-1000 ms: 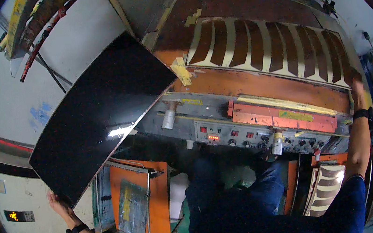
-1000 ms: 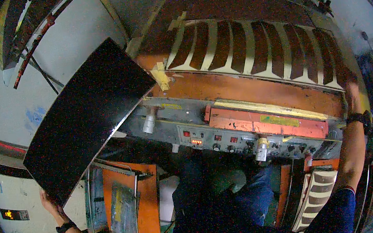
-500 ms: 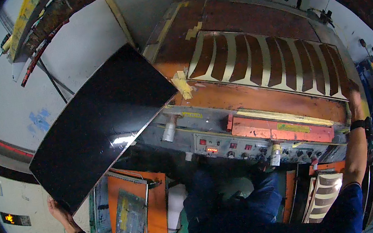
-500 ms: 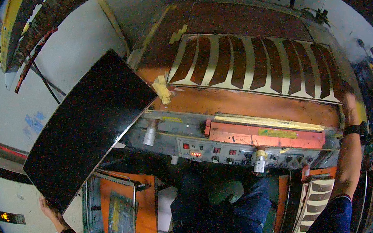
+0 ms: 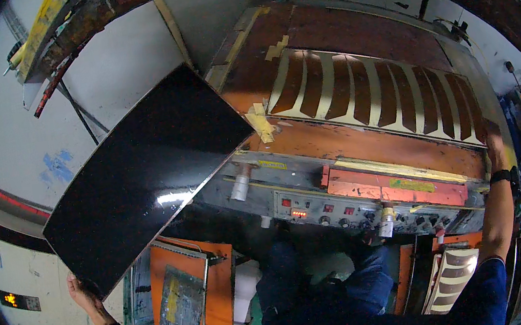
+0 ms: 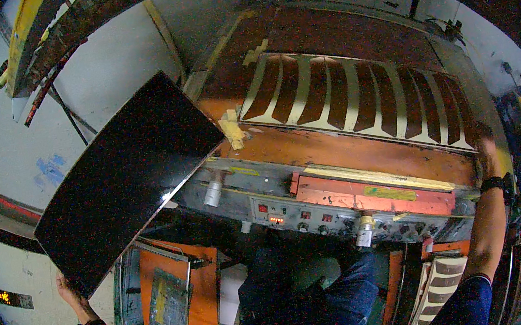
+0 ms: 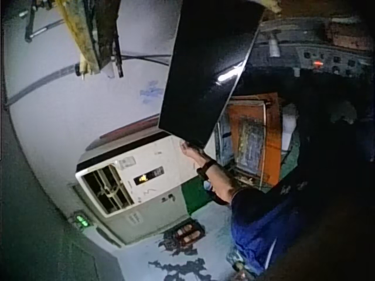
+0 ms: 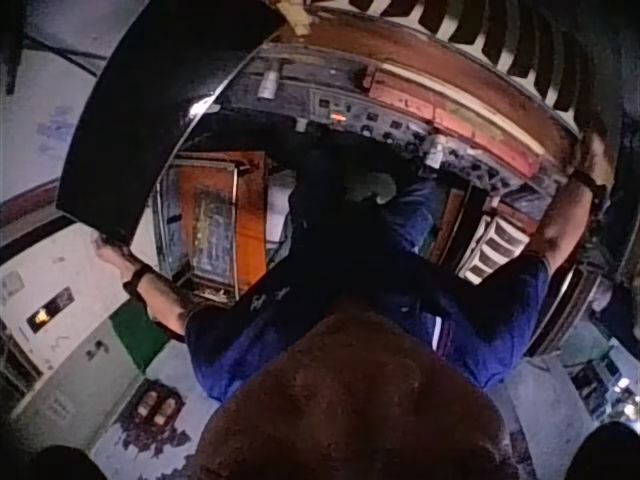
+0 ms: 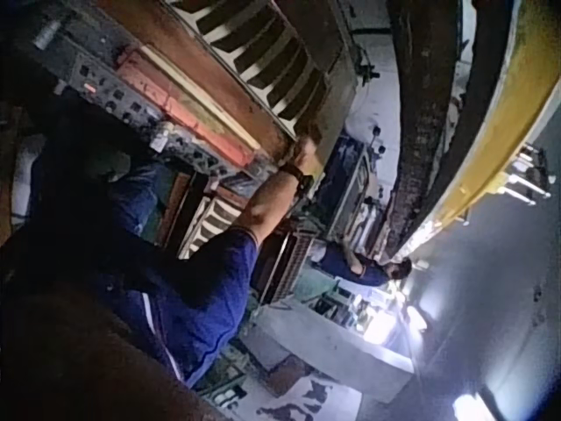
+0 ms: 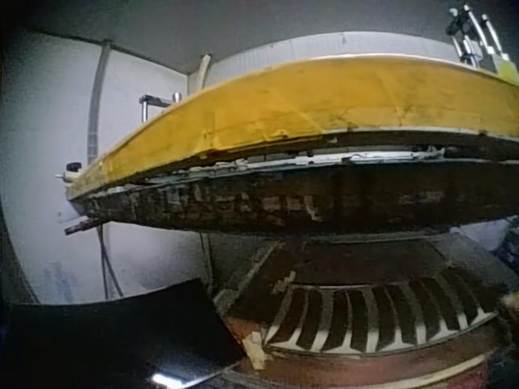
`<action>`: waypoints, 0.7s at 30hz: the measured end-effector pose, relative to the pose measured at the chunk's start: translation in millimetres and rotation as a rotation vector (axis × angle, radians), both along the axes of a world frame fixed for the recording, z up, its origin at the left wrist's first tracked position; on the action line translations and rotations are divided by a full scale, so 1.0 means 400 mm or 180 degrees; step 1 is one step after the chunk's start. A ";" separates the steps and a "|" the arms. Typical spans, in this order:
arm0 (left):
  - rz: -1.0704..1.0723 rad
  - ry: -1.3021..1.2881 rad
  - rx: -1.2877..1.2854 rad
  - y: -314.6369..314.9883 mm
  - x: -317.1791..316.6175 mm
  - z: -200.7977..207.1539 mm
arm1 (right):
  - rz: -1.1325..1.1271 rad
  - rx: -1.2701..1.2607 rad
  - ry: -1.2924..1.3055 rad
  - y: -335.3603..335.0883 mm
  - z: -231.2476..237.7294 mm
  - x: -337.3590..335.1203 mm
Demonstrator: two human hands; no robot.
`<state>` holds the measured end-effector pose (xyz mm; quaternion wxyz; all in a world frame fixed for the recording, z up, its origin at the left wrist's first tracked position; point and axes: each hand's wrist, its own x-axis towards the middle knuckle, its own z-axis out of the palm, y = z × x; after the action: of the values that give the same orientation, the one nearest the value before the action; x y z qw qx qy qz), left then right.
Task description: Operating a semi-automatic silk-screen printing machine to print designs on flat panels.
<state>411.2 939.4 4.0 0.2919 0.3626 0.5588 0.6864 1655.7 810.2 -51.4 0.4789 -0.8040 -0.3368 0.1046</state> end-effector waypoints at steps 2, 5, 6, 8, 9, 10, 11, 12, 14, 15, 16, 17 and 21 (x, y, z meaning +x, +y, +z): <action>0.0024 0.0062 0.0005 -0.003 0.005 0.002 | 0.0032 -0.0018 -0.0040 -0.011 0.004 -0.005; -0.0013 0.0097 0.0054 -0.012 0.010 -0.002 | 0.0023 -0.0068 -0.0339 -0.026 0.037 -0.015; 0.0059 0.0102 0.0007 -0.023 -0.003 -0.007 | 0.0042 -0.0069 -0.0495 -0.014 0.052 -0.030; 0.0259 0.0141 -0.0089 -0.050 -0.039 -0.006 | 0.0205 0.0020 -0.0751 0.045 0.068 -0.103; 0.0227 0.0019 -0.0087 -0.038 0.072 0.024 | 0.0360 0.0057 -0.0821 0.082 0.086 -0.168; 0.0231 -0.0039 -0.0007 -0.061 0.008 0.015 | 0.0664 0.0182 -0.0713 0.158 0.088 -0.252; 0.0268 0.0020 0.0200 -0.060 0.014 0.007 | 0.1005 0.0254 -0.0550 0.238 0.091 -0.354; 0.0293 0.0183 0.0186 -0.070 -0.005 0.009 | 0.1425 0.0290 -0.0279 0.337 0.084 -0.473; 0.0479 0.0294 0.0438 -0.067 0.073 0.024 | 0.2265 0.0271 0.0387 0.530 0.099 -0.792; 0.0496 0.0203 0.0539 -0.062 0.110 0.025 | 0.2459 0.0148 0.0996 0.606 0.123 -0.924; 0.0536 0.0142 0.0619 -0.074 0.125 0.028 | 0.2601 -0.0017 0.1639 0.695 0.125 -1.062; 0.0397 0.0202 0.0735 -0.091 0.103 0.020 | 0.3055 0.0376 0.1796 0.781 0.116 -1.166; 0.0477 0.0007 0.0846 -0.132 0.081 -0.052 | 0.3282 0.0355 0.2601 0.915 0.158 -1.461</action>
<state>443.4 886.4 -16.6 0.1887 0.3561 0.4888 0.7737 1071.3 1176.3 11.7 0.4976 -0.4092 -0.4747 0.5996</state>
